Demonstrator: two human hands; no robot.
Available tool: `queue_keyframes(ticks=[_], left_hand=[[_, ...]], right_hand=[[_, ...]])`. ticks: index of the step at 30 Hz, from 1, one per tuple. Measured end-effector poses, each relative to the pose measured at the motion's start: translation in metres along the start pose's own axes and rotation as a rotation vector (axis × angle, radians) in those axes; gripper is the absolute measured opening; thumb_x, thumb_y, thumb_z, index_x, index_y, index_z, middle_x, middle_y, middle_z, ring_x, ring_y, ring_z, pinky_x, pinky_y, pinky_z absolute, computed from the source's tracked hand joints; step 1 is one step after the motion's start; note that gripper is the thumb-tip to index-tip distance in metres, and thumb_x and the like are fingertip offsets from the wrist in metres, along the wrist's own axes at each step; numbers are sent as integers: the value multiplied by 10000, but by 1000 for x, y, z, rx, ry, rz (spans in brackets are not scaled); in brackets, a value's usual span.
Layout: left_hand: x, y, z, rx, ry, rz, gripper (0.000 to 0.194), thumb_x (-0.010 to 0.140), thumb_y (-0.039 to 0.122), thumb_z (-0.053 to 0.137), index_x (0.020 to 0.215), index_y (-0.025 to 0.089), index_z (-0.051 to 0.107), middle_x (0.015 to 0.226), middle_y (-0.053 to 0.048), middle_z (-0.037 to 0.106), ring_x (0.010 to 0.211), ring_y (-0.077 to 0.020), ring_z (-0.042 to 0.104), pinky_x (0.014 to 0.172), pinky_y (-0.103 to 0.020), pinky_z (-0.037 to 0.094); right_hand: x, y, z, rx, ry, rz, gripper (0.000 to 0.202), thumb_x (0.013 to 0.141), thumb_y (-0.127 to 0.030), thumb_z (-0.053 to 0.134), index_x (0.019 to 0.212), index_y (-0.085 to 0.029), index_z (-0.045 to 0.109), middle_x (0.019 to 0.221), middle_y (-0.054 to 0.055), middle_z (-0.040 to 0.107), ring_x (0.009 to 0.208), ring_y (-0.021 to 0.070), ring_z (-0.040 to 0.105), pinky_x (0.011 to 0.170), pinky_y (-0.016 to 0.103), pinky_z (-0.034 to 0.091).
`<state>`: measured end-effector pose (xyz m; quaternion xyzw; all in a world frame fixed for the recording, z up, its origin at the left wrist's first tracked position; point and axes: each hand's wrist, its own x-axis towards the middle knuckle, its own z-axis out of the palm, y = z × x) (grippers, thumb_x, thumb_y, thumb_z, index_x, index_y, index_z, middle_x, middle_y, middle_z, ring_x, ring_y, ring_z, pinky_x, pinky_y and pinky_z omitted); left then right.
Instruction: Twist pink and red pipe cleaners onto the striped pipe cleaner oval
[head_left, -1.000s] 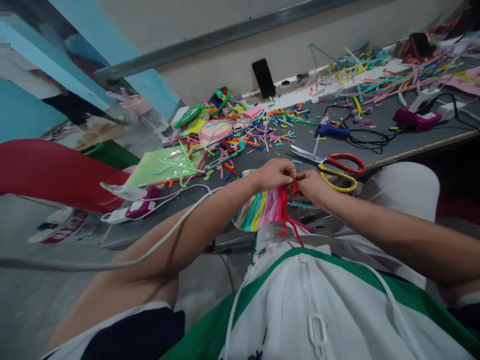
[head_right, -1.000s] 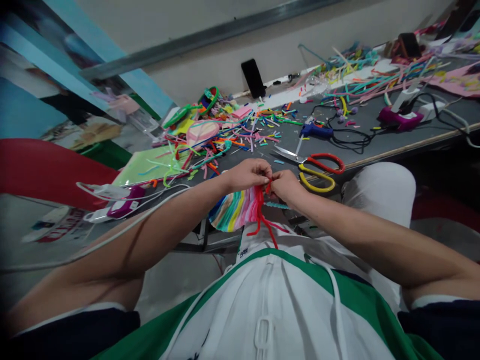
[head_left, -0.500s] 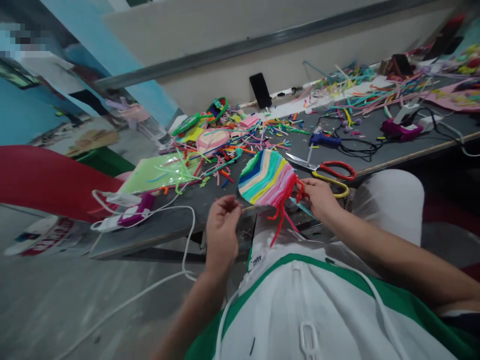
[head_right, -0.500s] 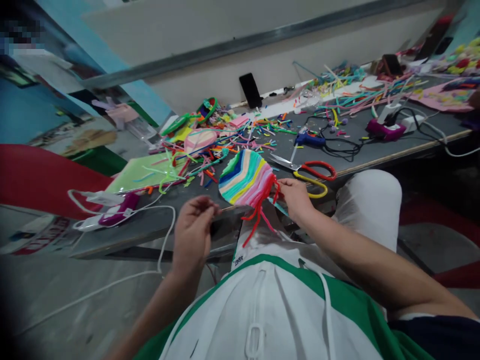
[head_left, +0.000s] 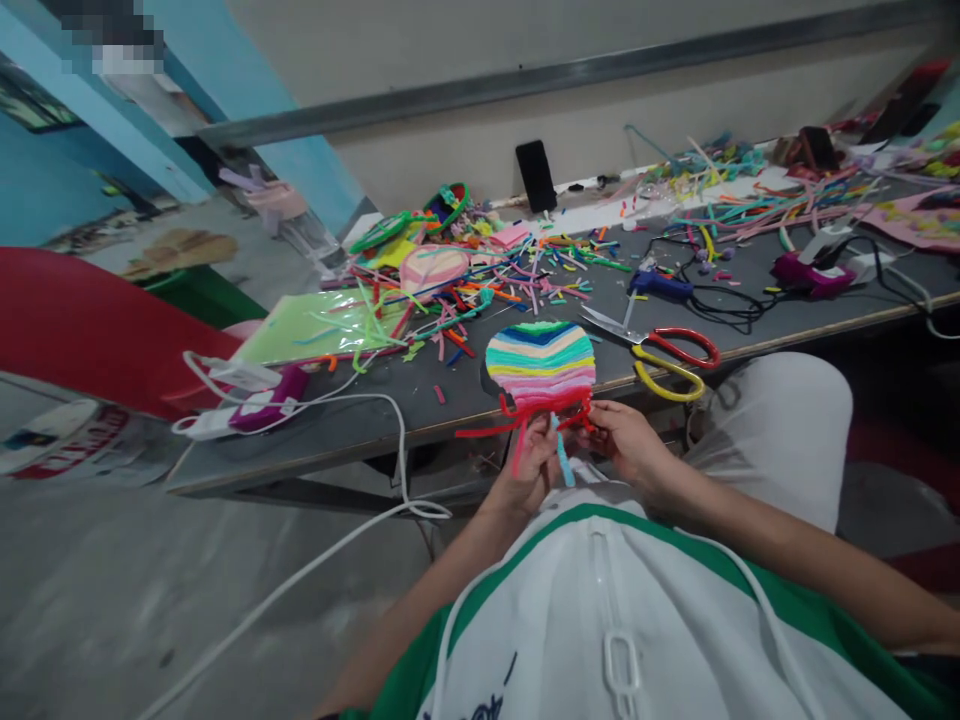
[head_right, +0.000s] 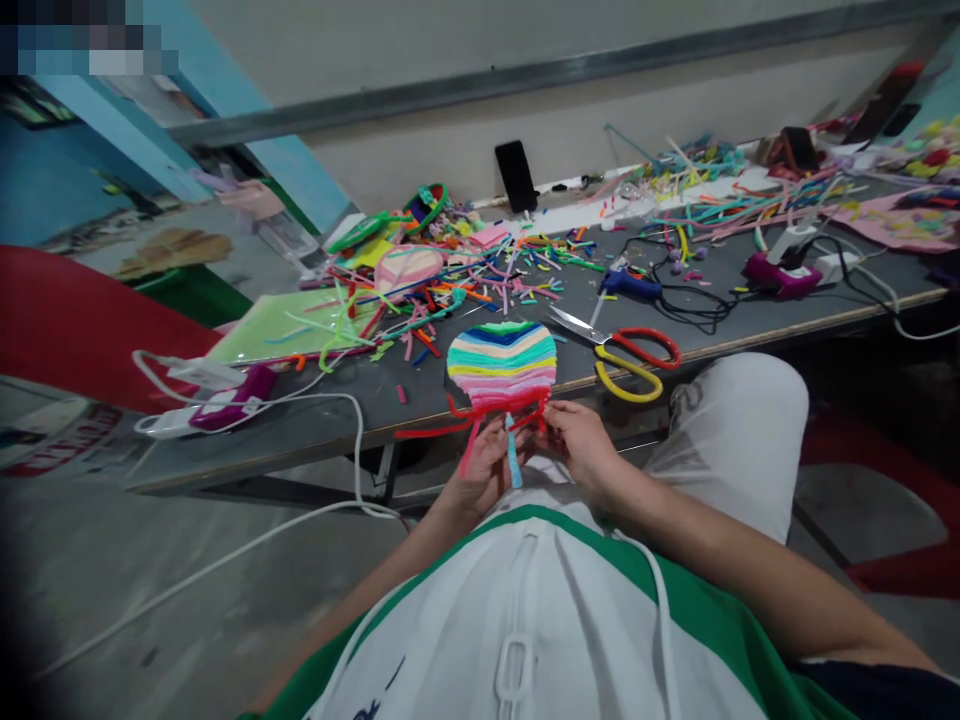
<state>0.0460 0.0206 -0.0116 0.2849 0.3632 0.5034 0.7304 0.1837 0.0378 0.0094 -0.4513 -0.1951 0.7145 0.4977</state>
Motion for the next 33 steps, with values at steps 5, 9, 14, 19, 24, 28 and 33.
queue_keyframes(ticks=[5, 9, 14, 19, 24, 28, 33], left_hand=[[9, -2, -8, -71, 17, 58, 206, 750, 315, 670, 888, 167, 634, 775, -39, 673, 783, -175, 663, 739, -274, 520], [9, 13, -25, -41, -56, 5, 213, 765, 263, 660, 929, 128, 646, 891, -91, 702, 831, -211, 670, 769, -312, 525], [7, 37, -41, 20, -39, -74, 219, 757, 224, 678, 959, 146, 644, 895, -87, 715, 819, -224, 679, 764, -350, 543], [4, 35, -51, -117, -101, -136, 344, 809, 393, 611, 1034, 133, 628, 1018, -128, 693, 967, -279, 647, 866, -454, 507], [-10, 3, -51, -214, 61, -10, 251, 731, 191, 645, 979, 154, 644, 975, -79, 704, 902, -224, 656, 913, -426, 475], [-16, -7, -34, -181, -20, 71, 344, 669, 118, 665, 1008, 170, 637, 1056, -88, 678, 1023, -241, 615, 951, -415, 432], [-8, -11, -16, -116, 155, 209, 365, 642, 136, 745, 981, 188, 621, 970, -48, 694, 922, -164, 640, 901, -330, 450]], right_hand=[[0, 10, 1, -73, -100, -5, 208, 592, -244, 761, 745, -156, 651, 612, 1, 642, 532, 108, 579, 559, 230, 491], [1, 1, -11, -204, -205, 99, 273, 552, -212, 798, 773, -146, 651, 699, 23, 670, 560, 112, 595, 548, 223, 492], [5, -13, -15, -87, -253, 147, 233, 665, -297, 752, 792, -163, 610, 682, -6, 624, 494, 88, 532, 570, 297, 558], [6, -13, 5, -59, -213, 110, 149, 697, -195, 728, 767, -164, 601, 552, -27, 570, 487, 95, 528, 573, 295, 577], [8, -3, 9, -23, -193, 37, 115, 689, -147, 724, 737, -147, 619, 545, -32, 572, 487, 84, 541, 558, 257, 580], [11, 4, 9, -9, -164, 21, 97, 681, -119, 714, 737, -129, 636, 566, -4, 611, 499, 90, 577, 503, 196, 555], [12, 11, 14, 1, -131, 26, 75, 684, -90, 685, 752, -105, 656, 597, 43, 667, 511, 104, 614, 469, 162, 534]])
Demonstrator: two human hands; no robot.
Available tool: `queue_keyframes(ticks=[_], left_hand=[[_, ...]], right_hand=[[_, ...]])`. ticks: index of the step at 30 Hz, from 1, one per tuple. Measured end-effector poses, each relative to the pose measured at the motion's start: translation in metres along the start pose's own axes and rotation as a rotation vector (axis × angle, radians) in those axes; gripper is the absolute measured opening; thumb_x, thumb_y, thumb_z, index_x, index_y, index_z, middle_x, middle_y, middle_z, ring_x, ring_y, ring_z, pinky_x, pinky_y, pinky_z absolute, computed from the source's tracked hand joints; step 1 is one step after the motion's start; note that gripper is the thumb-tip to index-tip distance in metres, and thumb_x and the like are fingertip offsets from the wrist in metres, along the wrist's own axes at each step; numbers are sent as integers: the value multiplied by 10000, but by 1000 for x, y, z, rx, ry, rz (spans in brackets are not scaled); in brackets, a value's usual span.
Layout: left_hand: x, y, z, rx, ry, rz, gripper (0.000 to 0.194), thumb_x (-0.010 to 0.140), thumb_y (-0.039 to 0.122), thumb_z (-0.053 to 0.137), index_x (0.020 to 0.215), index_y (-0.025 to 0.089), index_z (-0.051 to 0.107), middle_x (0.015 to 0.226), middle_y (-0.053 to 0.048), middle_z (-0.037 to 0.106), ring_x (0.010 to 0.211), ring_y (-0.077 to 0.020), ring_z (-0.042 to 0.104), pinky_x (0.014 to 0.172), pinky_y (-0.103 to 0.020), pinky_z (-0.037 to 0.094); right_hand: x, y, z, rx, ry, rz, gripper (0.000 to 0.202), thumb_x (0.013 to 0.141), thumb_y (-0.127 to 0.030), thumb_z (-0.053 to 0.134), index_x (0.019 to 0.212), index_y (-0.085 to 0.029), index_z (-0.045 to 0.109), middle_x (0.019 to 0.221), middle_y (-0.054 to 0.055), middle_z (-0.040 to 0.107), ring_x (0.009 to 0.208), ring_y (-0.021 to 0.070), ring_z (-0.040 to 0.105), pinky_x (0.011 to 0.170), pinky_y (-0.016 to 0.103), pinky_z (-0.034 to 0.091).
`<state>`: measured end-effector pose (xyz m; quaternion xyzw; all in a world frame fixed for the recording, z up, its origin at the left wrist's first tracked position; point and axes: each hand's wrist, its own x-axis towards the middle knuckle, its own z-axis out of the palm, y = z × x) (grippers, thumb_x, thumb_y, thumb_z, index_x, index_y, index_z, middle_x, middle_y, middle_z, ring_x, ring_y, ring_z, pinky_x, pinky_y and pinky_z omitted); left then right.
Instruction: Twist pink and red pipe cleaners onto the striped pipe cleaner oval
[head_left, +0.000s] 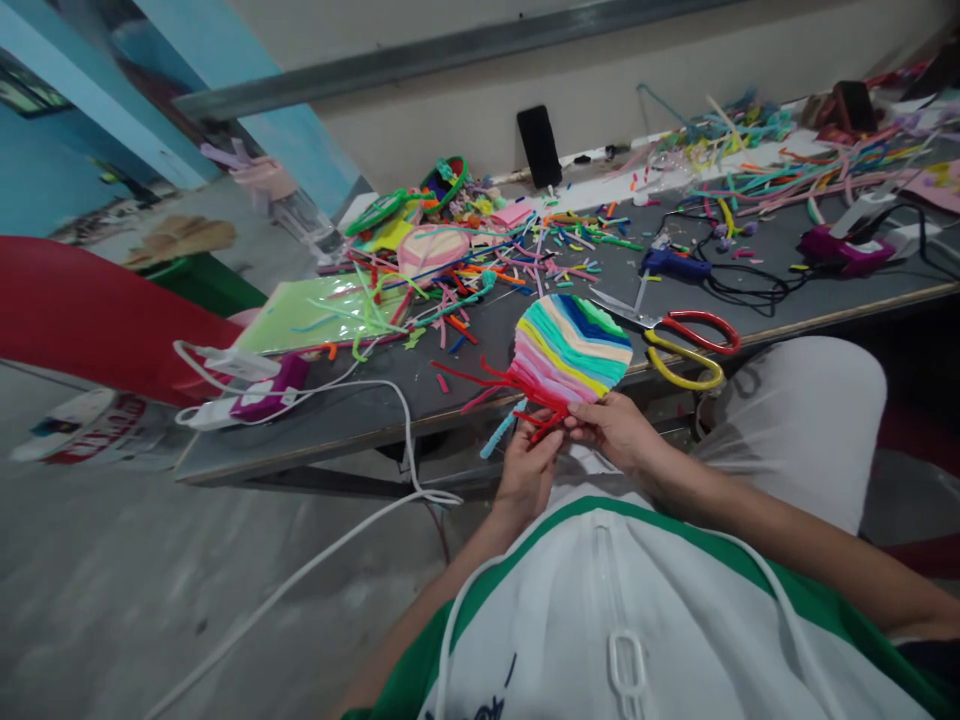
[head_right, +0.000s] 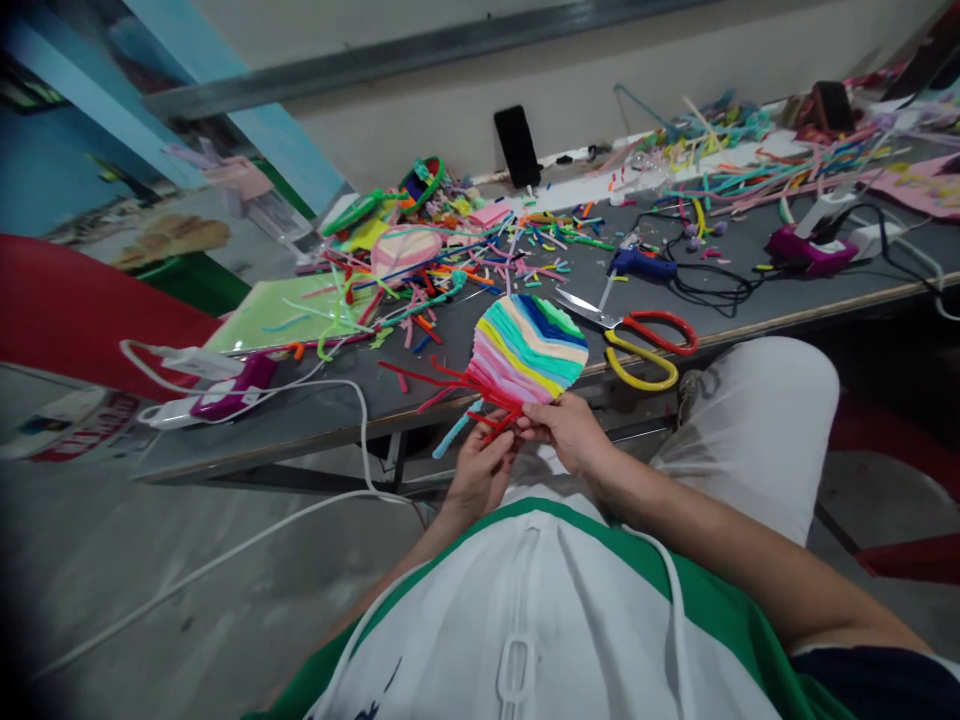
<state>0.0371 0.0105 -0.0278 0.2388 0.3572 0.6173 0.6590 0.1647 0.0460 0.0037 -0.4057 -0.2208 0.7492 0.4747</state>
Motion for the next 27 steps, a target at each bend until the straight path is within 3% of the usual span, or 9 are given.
queue_keyframes(ticks=[4, 9, 16, 18, 21, 24, 25, 27], left_hand=[[5, -5, 4, 28, 118, 64, 331, 606, 172, 790, 877, 165, 600, 826, -18, 689, 787, -124, 645, 822, -293, 478], [5, -5, 4, 62, 118, 64, 326, 584, 208, 806, 830, 154, 600, 756, -12, 675, 697, -114, 632, 734, -271, 486], [6, -2, 2, 163, 159, 169, 236, 642, 268, 766, 776, 146, 614, 656, 3, 643, 590, -103, 578, 621, -249, 455], [6, 0, -1, 199, 146, 196, 220, 654, 276, 755, 765, 143, 619, 647, 6, 633, 570, -92, 552, 602, -236, 437], [8, 6, -9, 254, 155, 232, 210, 664, 282, 746, 765, 150, 617, 638, 20, 613, 550, -79, 519, 582, -222, 412], [12, 15, -21, 329, 134, 216, 180, 688, 279, 727, 749, 152, 616, 639, 20, 600, 560, -76, 507, 587, -214, 401], [12, 20, -25, 357, 103, 189, 170, 692, 275, 723, 736, 151, 616, 632, 18, 596, 563, -79, 507, 590, -214, 401], [14, 31, -31, 412, 34, 129, 167, 682, 268, 729, 708, 146, 618, 619, 11, 593, 565, -86, 511, 588, -217, 402]], right_hand=[[1, 3, 3, 11, -8, 7, 134, 623, -78, 724, 737, -102, 658, 617, 54, 682, 532, 116, 629, 506, 181, 547], [0, 8, 3, -15, -15, -36, 183, 568, -141, 769, 705, -111, 653, 578, 36, 661, 516, 115, 600, 499, 206, 506], [3, 18, -3, -103, -211, -140, 210, 592, -198, 738, 777, -134, 662, 634, -1, 655, 573, 107, 575, 558, 226, 435], [5, 20, -5, -213, -217, -138, 206, 595, -205, 718, 779, -127, 664, 663, 11, 663, 614, 123, 586, 587, 241, 445], [0, 18, -7, -562, -244, -59, 172, 621, -192, 657, 778, -124, 670, 638, 10, 650, 574, 128, 580, 546, 243, 445], [-21, 1, -5, -961, -434, -3, 149, 678, -191, 595, 793, -150, 678, 623, -3, 645, 506, 122, 576, 489, 229, 431], [-29, -8, -3, -1050, -512, -39, 144, 711, -211, 581, 796, -158, 685, 641, 2, 657, 535, 126, 596, 515, 229, 445], [-38, -32, 4, -1122, -513, -199, 202, 801, -274, 515, 838, -175, 687, 665, 10, 664, 558, 138, 610, 546, 248, 465]])
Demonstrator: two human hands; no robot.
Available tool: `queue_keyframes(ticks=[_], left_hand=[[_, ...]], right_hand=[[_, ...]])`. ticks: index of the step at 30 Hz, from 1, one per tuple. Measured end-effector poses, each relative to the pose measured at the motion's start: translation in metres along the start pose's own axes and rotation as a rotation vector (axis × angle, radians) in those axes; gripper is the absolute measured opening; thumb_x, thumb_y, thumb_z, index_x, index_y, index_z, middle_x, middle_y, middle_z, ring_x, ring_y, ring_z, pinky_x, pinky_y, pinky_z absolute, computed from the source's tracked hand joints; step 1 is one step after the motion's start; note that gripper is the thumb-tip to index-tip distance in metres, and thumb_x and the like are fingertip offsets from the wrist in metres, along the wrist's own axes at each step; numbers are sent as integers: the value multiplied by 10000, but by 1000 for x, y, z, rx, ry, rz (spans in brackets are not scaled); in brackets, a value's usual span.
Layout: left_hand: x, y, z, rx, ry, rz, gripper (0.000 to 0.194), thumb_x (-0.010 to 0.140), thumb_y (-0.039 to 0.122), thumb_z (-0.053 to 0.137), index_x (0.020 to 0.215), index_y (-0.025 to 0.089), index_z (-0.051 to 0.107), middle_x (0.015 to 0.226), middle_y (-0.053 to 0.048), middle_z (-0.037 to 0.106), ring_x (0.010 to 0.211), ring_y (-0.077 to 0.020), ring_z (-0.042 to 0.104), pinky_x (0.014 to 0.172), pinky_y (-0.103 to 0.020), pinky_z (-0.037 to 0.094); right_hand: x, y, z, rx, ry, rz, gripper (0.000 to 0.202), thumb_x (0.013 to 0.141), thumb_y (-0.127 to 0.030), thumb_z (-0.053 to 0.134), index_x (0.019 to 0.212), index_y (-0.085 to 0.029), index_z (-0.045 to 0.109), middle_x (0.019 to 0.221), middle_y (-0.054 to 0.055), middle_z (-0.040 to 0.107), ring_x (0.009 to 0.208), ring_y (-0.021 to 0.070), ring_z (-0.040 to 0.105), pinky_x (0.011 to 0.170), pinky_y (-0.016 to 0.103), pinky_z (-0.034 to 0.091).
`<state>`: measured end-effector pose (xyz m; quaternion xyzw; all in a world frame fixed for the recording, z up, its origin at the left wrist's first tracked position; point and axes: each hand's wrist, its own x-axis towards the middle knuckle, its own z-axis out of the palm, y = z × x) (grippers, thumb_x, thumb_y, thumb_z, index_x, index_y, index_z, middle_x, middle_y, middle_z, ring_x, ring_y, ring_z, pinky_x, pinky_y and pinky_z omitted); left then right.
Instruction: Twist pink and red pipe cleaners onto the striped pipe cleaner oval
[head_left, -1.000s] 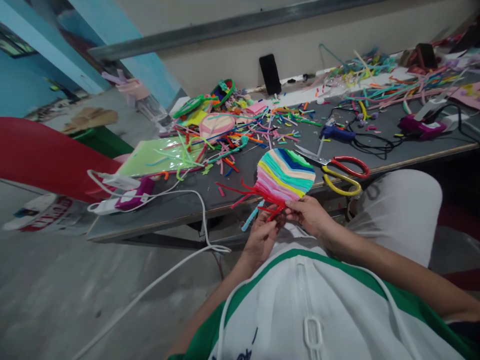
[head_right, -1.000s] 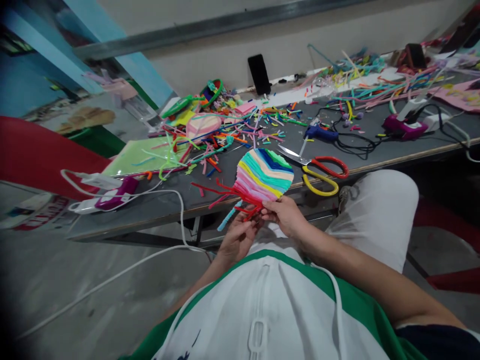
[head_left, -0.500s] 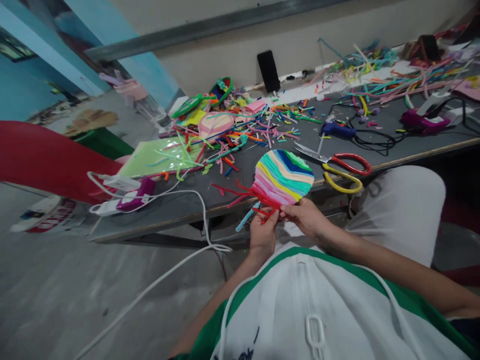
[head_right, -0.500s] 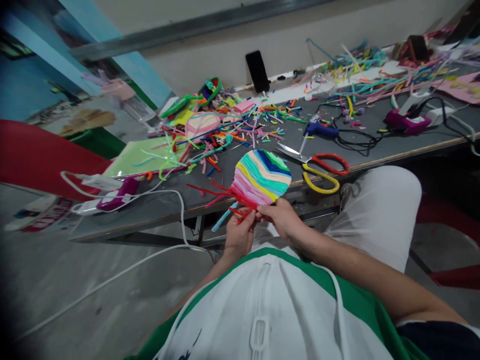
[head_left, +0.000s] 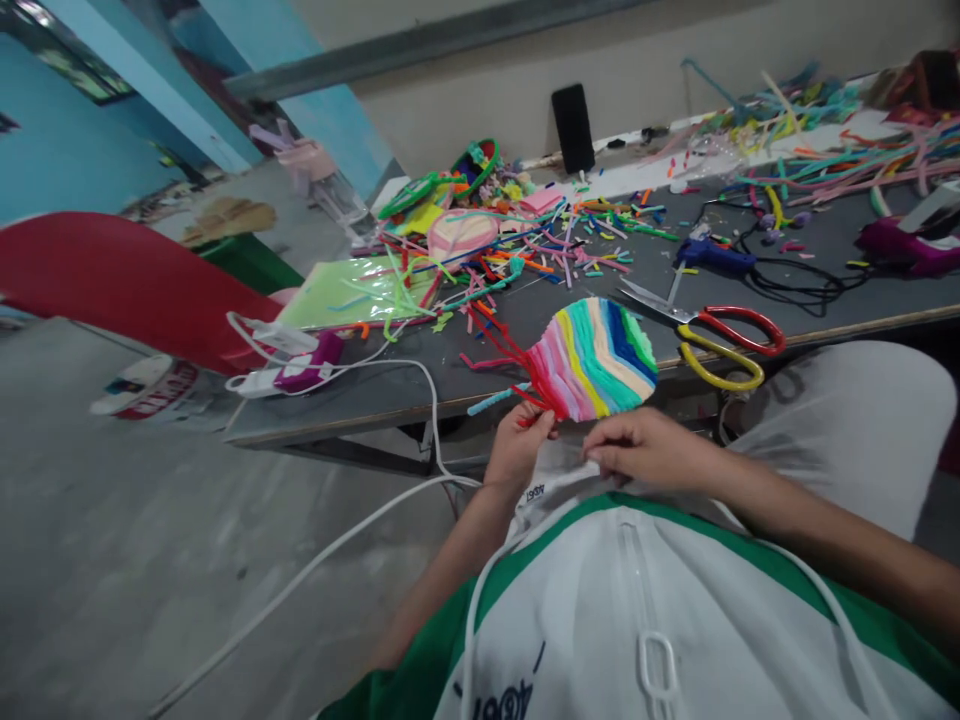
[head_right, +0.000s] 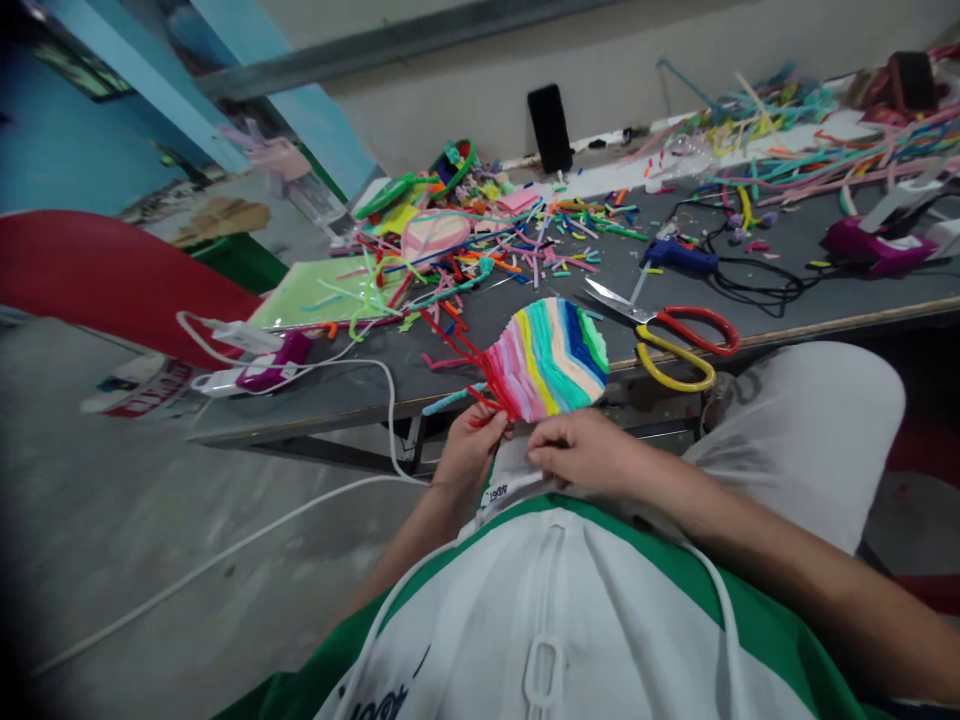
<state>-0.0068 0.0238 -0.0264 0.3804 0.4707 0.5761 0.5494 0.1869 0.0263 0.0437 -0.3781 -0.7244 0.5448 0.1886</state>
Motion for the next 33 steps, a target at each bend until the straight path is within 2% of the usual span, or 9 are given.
queue_keyframes(ticks=[3, 5, 6, 12, 15, 21, 25, 29, 33], left_hand=[[3, 16, -12, 58, -100, -50, 183, 656, 265, 752, 710, 134, 637, 615, -6, 603, 567, -99, 521, 586, -224, 408], [5, 26, -18, 57, -140, -81, 196, 647, 263, 762, 732, 131, 646, 615, -11, 609, 563, -105, 529, 590, -231, 417], [6, 29, -21, 39, -152, -97, 204, 644, 261, 767, 747, 133, 647, 622, -10, 611, 564, -108, 537, 595, -236, 425], [4, 23, -25, -318, -26, -182, 262, 625, 242, 797, 787, 151, 613, 684, 10, 621, 609, -96, 570, 639, -242, 461], [-6, 13, -17, -503, -13, -235, 271, 663, 265, 780, 831, 158, 595, 754, 1, 640, 674, -102, 595, 687, -255, 473], [-20, 14, 4, -459, 8, -250, 239, 714, 281, 740, 862, 153, 602, 748, -8, 644, 649, -107, 595, 633, -242, 455], [-19, 17, 9, -429, 19, -211, 220, 691, 271, 754, 799, 141, 613, 715, -5, 636, 635, -101, 574, 657, -254, 460], [-19, 17, 9, -353, 42, -173, 228, 677, 303, 755, 766, 127, 641, 714, -23, 650, 632, -113, 577, 653, -262, 463], [-19, 18, 5, -289, 48, -158, 245, 652, 306, 761, 796, 129, 673, 735, -37, 671, 654, -137, 597, 668, -276, 475]], right_hand=[[12, -24, -26, -331, 313, -260, 238, 829, -247, 503, 973, -201, 686, 925, 60, 702, 890, 208, 639, 805, 334, 474], [34, -30, -39, -551, 339, -387, 347, 822, -217, 517, 1152, -203, 622, 1187, 88, 632, 1140, 247, 539, 971, 402, 386], [46, -31, -42, -637, 286, -409, 414, 823, -220, 525, 1234, -197, 566, 1276, 95, 578, 1209, 250, 487, 1016, 421, 342], [90, -23, -36, -945, 149, -250, 583, 811, -346, 583, 1354, -197, 433, 1341, 130, 520, 1258, 291, 429, 1072, 556, 148], [90, -20, -31, -991, 220, -266, 566, 821, -389, 562, 1338, -188, 449, 1372, 130, 489, 1268, 301, 408, 1067, 577, 104], [87, -15, -25, -1078, 328, -307, 607, 833, -433, 526, 1355, -142, 419, 1387, 149, 464, 1308, 315, 343, 1078, 555, 33], [85, -18, -25, -1115, 372, -311, 642, 808, -472, 552, 1336, -128, 434, 1312, 155, 520, 1223, 314, 415, 1073, 538, 78], [88, -23, -34, -1103, 378, -215, 707, 733, -564, 603, 1276, -125, 494, 1232, 171, 557, 1145, 343, 462, 999, 512, 250], [93, -26, -50, -922, 270, -54, 460, 763, -482, 589, 1069, -142, 625, 1000, 137, 658, 900, 264, 589, 772, 348, 417]])
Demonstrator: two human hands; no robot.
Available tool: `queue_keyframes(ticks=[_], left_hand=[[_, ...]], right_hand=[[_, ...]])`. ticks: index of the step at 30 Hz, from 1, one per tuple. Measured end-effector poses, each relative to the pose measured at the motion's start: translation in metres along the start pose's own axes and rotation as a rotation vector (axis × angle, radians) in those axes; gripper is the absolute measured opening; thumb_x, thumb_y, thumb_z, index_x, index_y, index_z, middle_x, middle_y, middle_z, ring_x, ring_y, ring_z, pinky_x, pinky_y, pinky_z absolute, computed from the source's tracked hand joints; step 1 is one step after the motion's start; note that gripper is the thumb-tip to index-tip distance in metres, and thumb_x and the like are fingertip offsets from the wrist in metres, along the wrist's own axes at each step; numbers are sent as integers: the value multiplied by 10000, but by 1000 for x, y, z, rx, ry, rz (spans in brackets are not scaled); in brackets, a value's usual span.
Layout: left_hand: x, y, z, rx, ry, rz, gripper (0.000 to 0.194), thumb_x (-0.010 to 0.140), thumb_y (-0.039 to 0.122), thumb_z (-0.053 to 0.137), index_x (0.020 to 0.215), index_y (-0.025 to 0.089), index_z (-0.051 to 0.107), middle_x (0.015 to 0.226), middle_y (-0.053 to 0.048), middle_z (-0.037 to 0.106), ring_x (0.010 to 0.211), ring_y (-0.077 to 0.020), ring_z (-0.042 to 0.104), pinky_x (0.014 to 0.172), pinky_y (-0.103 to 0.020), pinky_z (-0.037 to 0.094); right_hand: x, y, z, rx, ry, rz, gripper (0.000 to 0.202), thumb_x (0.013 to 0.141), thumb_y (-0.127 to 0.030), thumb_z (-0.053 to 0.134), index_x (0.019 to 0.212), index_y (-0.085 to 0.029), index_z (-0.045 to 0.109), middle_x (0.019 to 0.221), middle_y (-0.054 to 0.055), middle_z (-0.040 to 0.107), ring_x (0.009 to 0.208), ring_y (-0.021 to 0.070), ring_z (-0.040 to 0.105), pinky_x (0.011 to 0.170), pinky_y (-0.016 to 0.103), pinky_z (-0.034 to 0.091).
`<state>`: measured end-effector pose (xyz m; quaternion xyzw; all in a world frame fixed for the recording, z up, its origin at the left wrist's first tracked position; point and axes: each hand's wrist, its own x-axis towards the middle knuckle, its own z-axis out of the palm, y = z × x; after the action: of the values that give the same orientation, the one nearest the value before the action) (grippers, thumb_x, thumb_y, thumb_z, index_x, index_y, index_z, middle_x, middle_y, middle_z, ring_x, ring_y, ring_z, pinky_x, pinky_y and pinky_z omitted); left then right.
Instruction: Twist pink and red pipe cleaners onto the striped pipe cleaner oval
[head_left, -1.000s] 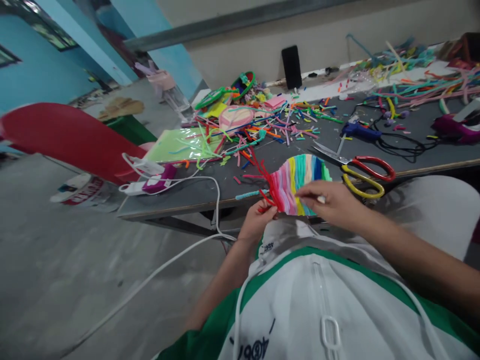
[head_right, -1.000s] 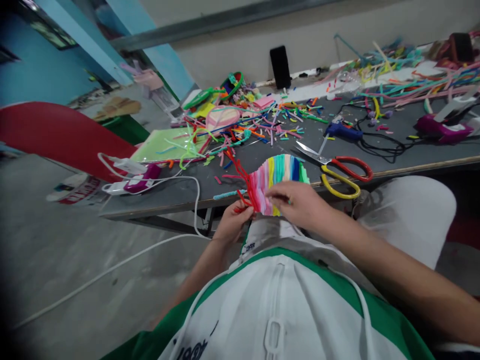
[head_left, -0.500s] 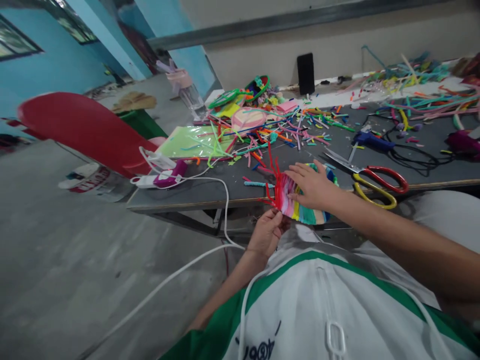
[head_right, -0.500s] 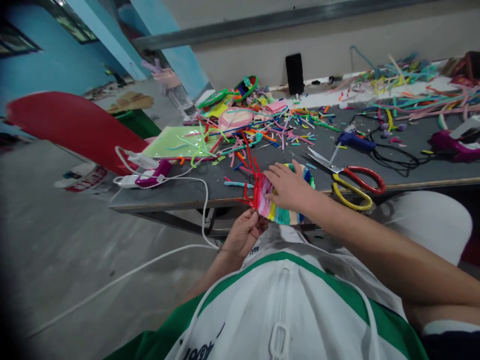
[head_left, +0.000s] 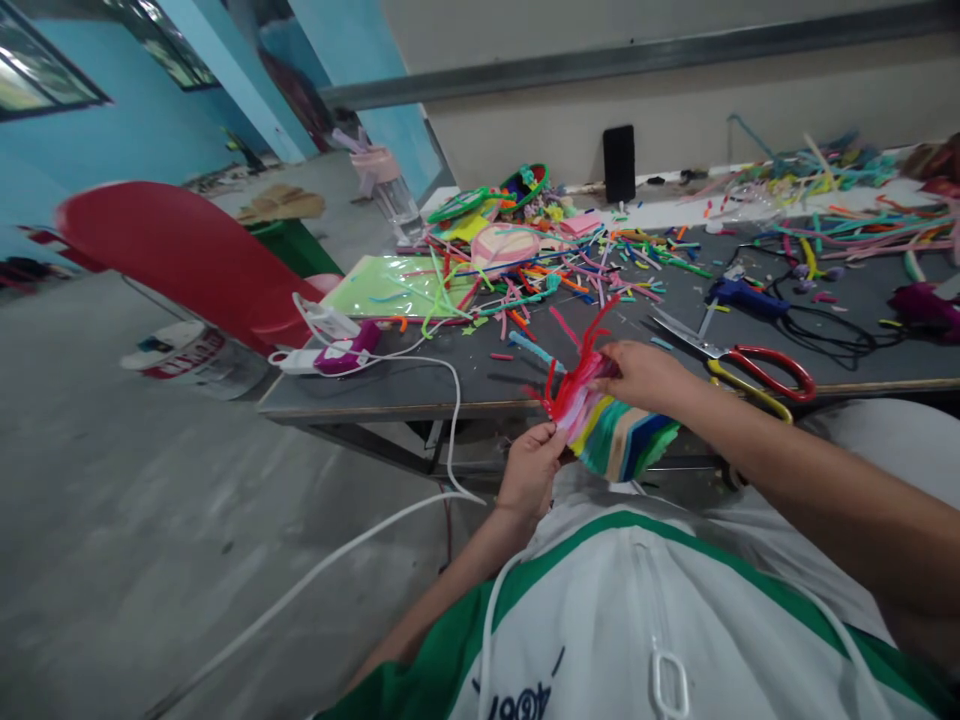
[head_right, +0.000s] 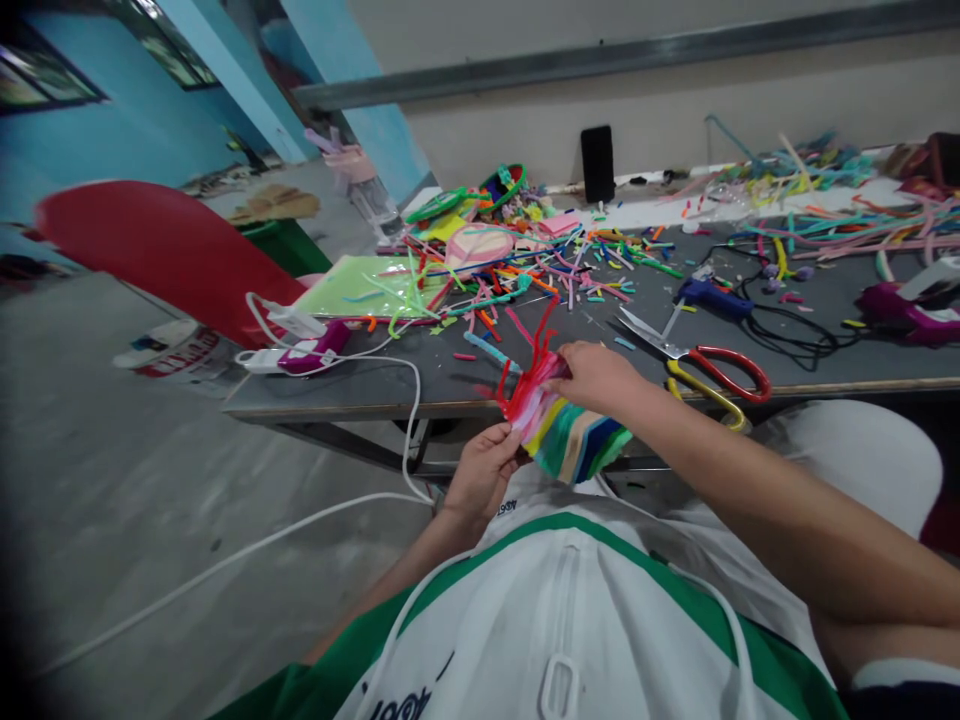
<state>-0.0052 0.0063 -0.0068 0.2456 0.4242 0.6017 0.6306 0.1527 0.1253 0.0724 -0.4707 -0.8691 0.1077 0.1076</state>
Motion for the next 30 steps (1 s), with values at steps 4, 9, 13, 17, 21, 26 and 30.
queue_keyframes(ticks=[4, 9, 13, 17, 21, 26, 30], left_hand=[[-1, 0, -4, 58, 12, 37, 222, 707, 315, 717, 838, 139, 685, 747, -39, 679, 675, -138, 602, 676, -258, 471], [-5, -4, -4, 71, 42, 72, 264, 750, 380, 679, 883, 153, 680, 783, -37, 683, 704, -148, 608, 696, -268, 480], [-9, -6, -4, 43, 5, 82, 251, 772, 383, 656, 852, 147, 681, 741, -33, 673, 700, -158, 610, 667, -272, 478], [-12, -5, -7, 51, -8, 102, 215, 771, 361, 657, 789, 148, 680, 719, -31, 667, 723, -169, 617, 682, -281, 483], [-12, 3, -8, 76, -71, 43, 207, 744, 330, 690, 846, 149, 700, 778, -44, 688, 767, -175, 630, 741, -292, 485], [-12, 15, -4, 53, -86, 113, 277, 777, 294, 664, 1028, 178, 681, 883, -48, 707, 841, -178, 640, 784, -303, 487], [-7, 18, -4, -16, -74, 61, 225, 717, 271, 722, 916, 167, 713, 800, -39, 713, 773, -173, 651, 761, -306, 497]], right_hand=[[-8, 5, -9, 441, -147, -27, 250, 725, -390, 629, 819, -163, 672, 703, 17, 651, 650, 159, 564, 599, 251, 396], [-36, -9, -10, 985, -226, 109, 256, 651, -414, 682, 719, -170, 647, 638, -24, 617, 589, 123, 531, 555, 227, 402], [-50, -18, -8, 1086, -203, 244, 279, 574, -414, 743, 653, -168, 637, 584, -28, 586, 538, 109, 491, 513, 227, 388], [-54, -10, 2, 1136, -171, 290, 334, 542, -442, 765, 583, -159, 591, 517, -44, 511, 509, 93, 450, 499, 223, 369], [-59, -2, 7, 1171, -131, 319, 337, 534, -432, 781, 600, -160, 593, 547, -41, 524, 547, 100, 472, 538, 226, 386], [-64, -2, 2, 1174, -143, 313, 286, 552, -389, 787, 646, -162, 641, 584, -26, 571, 580, 121, 520, 555, 233, 400], [-61, 6, 8, 1255, -158, 310, 254, 555, -355, 792, 655, -166, 656, 606, -17, 605, 593, 133, 553, 585, 250, 431]])
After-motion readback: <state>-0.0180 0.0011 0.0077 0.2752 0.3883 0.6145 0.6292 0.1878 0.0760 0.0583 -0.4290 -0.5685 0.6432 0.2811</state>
